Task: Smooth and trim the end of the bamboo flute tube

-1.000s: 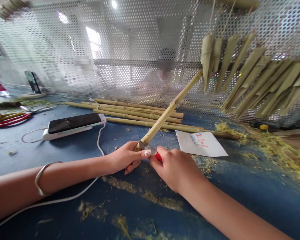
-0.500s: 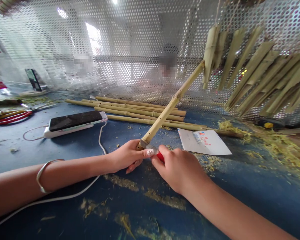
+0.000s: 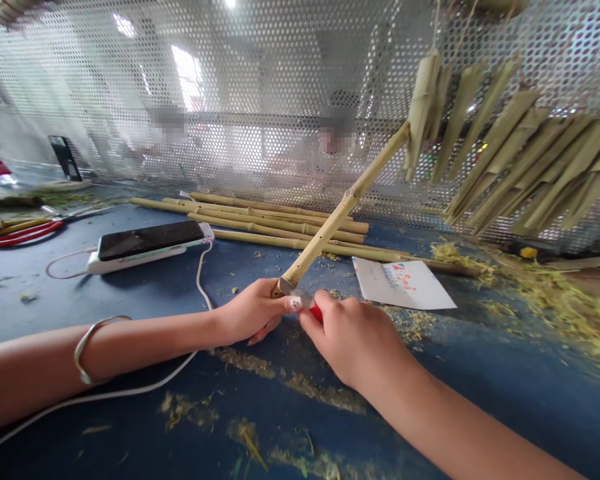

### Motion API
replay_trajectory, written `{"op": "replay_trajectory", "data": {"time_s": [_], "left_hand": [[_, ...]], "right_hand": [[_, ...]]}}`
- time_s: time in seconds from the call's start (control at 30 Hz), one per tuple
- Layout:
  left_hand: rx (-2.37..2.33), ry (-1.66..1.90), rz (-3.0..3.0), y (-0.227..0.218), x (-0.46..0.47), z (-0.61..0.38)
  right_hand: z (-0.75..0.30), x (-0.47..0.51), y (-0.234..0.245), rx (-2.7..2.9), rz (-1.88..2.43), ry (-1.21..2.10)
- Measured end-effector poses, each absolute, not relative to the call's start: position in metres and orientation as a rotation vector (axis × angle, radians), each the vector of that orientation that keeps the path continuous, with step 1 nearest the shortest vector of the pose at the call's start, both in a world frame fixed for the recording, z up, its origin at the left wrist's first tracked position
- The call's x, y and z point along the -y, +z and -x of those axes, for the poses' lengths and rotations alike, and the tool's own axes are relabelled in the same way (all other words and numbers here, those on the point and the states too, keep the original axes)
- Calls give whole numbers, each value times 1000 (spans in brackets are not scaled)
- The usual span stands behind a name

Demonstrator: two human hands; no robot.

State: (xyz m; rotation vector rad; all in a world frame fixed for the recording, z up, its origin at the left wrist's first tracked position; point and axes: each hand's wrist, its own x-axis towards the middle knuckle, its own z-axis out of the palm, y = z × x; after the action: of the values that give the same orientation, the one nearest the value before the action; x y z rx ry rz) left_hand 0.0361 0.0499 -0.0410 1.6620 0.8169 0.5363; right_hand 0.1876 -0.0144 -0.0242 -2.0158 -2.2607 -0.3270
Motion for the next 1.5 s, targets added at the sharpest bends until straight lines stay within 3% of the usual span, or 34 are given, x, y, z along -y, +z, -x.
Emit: {"op": "replay_trajectory", "data": {"time_s": [0.2, 0.6, 1.0, 1.5], "left_hand": [[-922, 609, -1723, -43, -48, -39], [-983, 681, -1650, -46, -49, -43], [-831, 638, -1554, -42, -50, -39], [-764, 614, -1527, -39, -50, -39]], "right_hand": [[-187, 17, -25, 2245, 2009, -548], [-181, 17, -23, 2186, 2048, -610], [-191, 8, -21, 2217, 1973, -201], [-192, 12, -20, 2252, 1884, -122]]}}
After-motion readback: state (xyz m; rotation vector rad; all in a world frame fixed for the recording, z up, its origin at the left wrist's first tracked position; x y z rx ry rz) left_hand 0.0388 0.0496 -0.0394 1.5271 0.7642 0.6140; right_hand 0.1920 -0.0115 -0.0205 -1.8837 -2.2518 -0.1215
